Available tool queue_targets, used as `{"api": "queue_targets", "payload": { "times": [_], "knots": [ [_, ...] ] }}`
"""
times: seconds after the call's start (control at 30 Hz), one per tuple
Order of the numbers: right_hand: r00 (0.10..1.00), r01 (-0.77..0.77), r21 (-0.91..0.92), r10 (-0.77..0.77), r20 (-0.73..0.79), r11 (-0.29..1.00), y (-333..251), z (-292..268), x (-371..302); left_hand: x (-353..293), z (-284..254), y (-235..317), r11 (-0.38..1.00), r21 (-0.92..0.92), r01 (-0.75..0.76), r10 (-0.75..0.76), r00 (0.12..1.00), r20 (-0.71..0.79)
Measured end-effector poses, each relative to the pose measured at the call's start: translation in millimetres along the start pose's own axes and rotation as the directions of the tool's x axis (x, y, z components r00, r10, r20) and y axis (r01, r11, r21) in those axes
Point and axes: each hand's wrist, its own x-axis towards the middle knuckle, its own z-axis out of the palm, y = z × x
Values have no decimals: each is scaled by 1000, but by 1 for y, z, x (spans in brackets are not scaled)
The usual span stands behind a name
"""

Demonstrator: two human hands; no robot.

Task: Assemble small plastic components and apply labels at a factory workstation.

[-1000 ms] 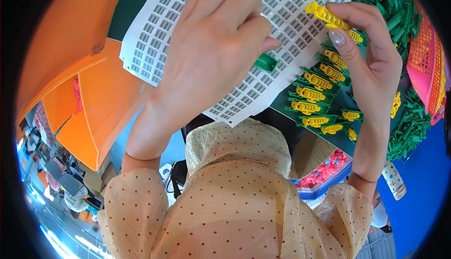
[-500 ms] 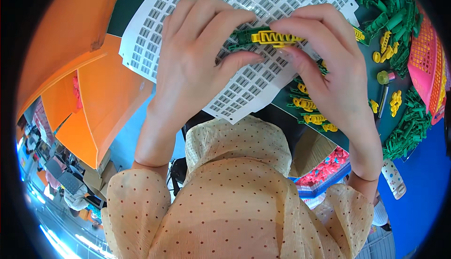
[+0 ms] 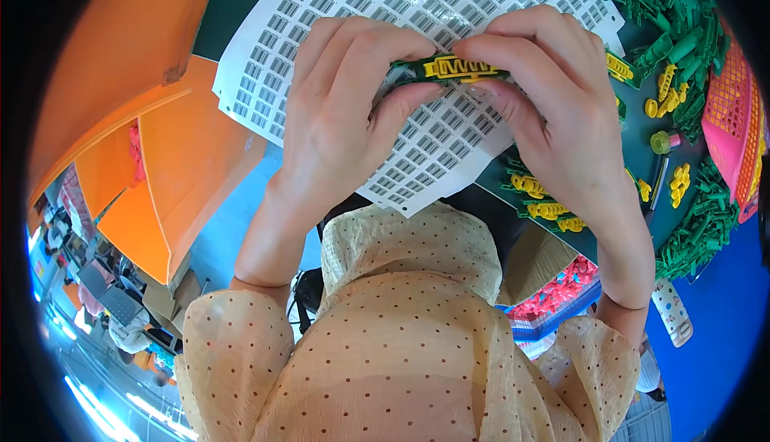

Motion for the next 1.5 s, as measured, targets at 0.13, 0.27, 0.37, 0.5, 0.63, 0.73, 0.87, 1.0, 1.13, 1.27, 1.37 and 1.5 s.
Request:
{"api": "queue_targets", "payload": {
  "times": [0.13,0.27,0.37,0.5,0.63,0.73,0.87,1.0,1.13,1.27,1.37,1.5],
  "knots": [
    [998,30,-54,-27,60,998,0,1,2,-1,2,-1,1000,3,-18,18,1000,-8],
    [997,46,-70,-41,66,997,-1,-1,4,-2,7,-3,998,12,-61,62,996,-59],
    [998,50,-71,-47,37,996,-5,2,5,-3,9,-7,995,20,-98,99,991,-90],
    [996,80,-98,-77,39,992,-4,2,5,-6,13,-8,994,28,-103,106,988,-111],
    [998,63,-58,-62,12,996,-6,2,7,-6,12,-9,996,8,-88,88,988,-128],
    [997,70,-98,-68,19,993,-8,5,9,-7,9,-11,996,-21,-84,80,987,-139],
    [996,84,-97,-82,24,992,-11,7,13,-12,1,-15,999,7,-54,54,997,-52],
    [997,67,-93,-63,44,993,-13,8,14,-13,-2,-17,998,24,-59,59,997,-38],
    [998,63,-92,-61,26,994,-13,10,13,-11,-1,-17,998,5,-61,61,997,-42],
    [996,81,-108,-77,35,991,-17,8,18,-9,2,-18,996,-5,-86,85,987,-134],
    [996,89,-109,-85,39,990,-16,8,19,-11,4,-20,993,-1,-118,116,982,-147],
    [993,104,-53,-107,-55,993,2,14,7,-9,16,-11,992,-9,-122,120,983,-142]
  ]
}}
